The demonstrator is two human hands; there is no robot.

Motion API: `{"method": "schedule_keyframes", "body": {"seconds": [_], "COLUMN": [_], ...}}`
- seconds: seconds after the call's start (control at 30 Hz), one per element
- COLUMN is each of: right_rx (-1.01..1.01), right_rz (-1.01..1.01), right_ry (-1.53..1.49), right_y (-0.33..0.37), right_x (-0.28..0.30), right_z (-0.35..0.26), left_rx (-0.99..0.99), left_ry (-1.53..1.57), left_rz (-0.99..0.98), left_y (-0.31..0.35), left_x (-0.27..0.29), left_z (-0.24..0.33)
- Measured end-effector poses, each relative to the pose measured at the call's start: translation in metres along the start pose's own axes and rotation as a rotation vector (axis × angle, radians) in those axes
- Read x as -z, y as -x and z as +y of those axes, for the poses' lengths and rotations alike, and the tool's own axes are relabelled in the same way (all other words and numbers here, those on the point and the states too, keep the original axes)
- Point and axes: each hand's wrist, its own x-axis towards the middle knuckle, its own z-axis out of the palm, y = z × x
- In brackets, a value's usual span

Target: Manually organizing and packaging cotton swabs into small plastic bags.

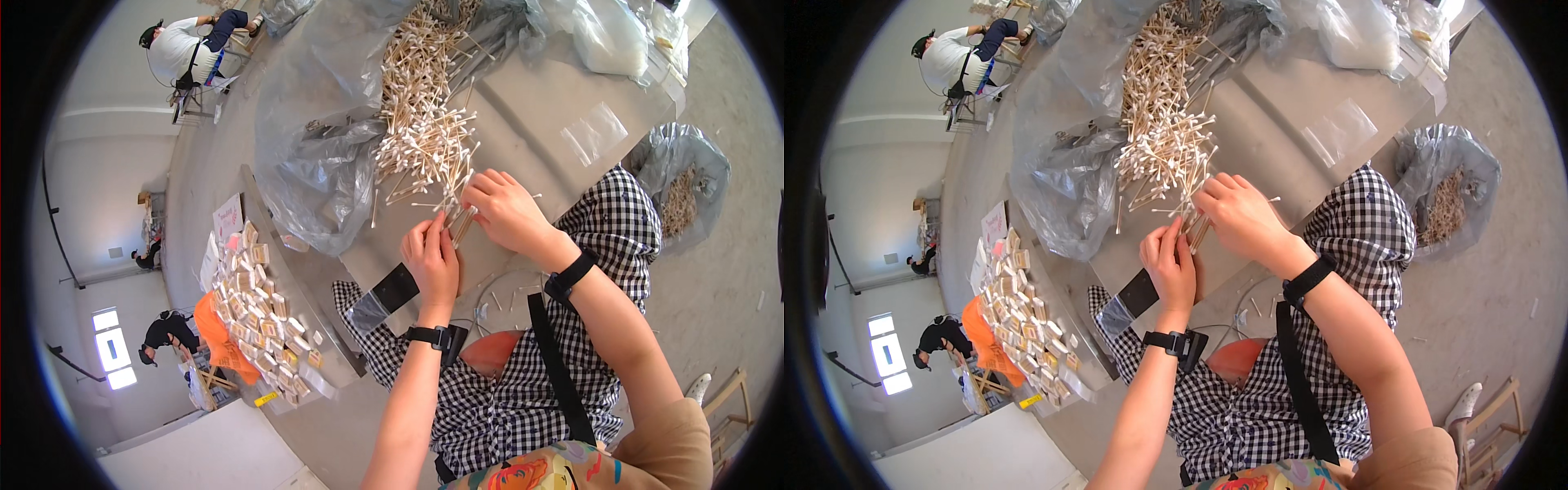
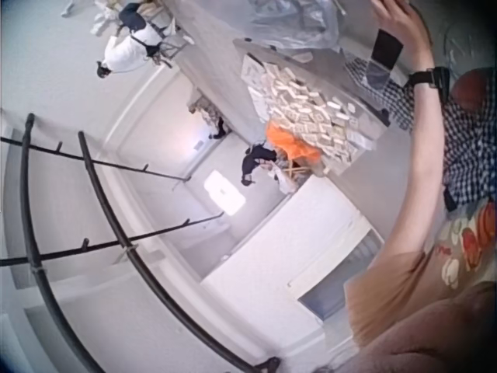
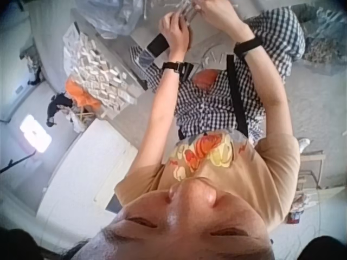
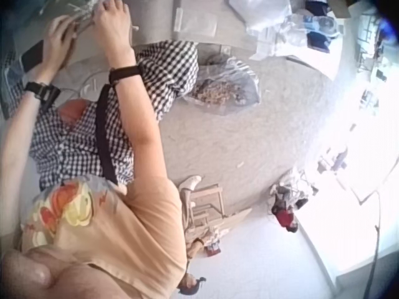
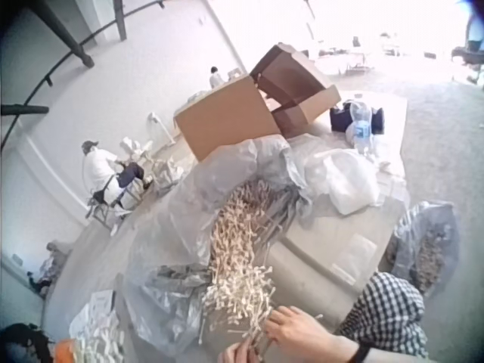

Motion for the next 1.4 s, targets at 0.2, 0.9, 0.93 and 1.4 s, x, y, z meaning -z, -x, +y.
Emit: {"method": "schedule_keyframes", "body": {"seconds": [0.2, 0.9, 0.93, 1.4], "right_rx": [0.13, 0.065, 0.068, 0.067], "right_rz": [0.077, 0.088, 0.092, 0.127], "right_ry": [0.039, 0.035, 0.048, 0.06], "right_y": [0.002, 0.0, 0.0, -0.003], "right_x": [-0.008, -0.003, -0.003, -0.003], "right_z": [-0.004, 0.007, 0.008, 0.011], "left_rx": [0.018, 0.08, 0.078, 0.11], "left_ry": [0.085, 0.046, 0.041, 0.116], "left_rz": [-0.037, -0.006, 0.009, 0.096], "left_y": [0.015, 0.018, 0.018, 0.016], "left_x": [0.001, -0.003, -0.003, -0.001], "left_z": [0.012, 0.008, 0.008, 0.006]}}
